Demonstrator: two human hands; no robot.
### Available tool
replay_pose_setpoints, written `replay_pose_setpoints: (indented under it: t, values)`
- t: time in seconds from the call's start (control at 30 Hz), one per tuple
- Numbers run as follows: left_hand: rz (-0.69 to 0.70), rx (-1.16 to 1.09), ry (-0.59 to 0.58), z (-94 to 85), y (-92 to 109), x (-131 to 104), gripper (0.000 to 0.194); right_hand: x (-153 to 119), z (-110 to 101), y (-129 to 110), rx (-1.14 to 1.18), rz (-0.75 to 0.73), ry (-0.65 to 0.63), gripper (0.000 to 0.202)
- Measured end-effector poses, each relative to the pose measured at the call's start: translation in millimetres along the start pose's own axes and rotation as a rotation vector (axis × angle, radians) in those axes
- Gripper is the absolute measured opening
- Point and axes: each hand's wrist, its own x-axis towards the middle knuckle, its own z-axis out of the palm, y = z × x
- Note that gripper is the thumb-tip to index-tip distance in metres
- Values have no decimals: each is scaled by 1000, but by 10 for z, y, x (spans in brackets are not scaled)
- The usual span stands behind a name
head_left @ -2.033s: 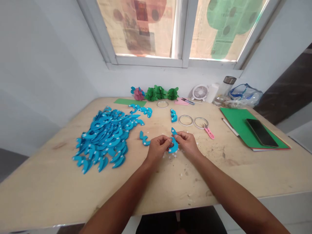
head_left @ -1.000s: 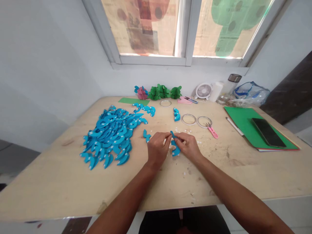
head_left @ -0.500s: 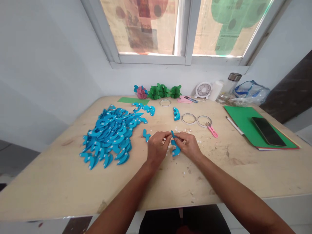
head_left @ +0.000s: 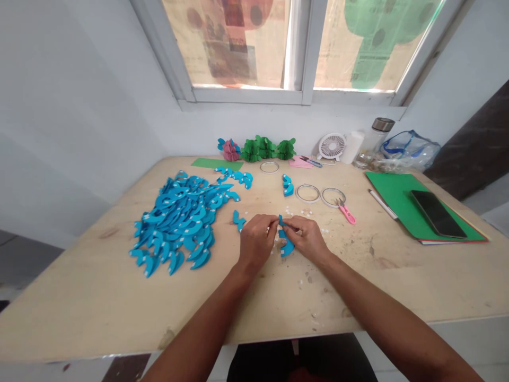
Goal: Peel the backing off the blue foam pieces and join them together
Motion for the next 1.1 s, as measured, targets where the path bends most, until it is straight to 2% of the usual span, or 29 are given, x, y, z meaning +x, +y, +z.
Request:
replay_pose_setpoints:
  t: [0.4,0.87,1.1]
  values:
    - [-64,-22,-43,0,-5,6,19,4,28,31,93,64,-1,18]
    - [7,59,-28,17,-14,-12,21,1,56,94,76,80,-6,19]
    - [-58,22,-31,29,-13,-4,19,6,55,84,120,96,-15,18]
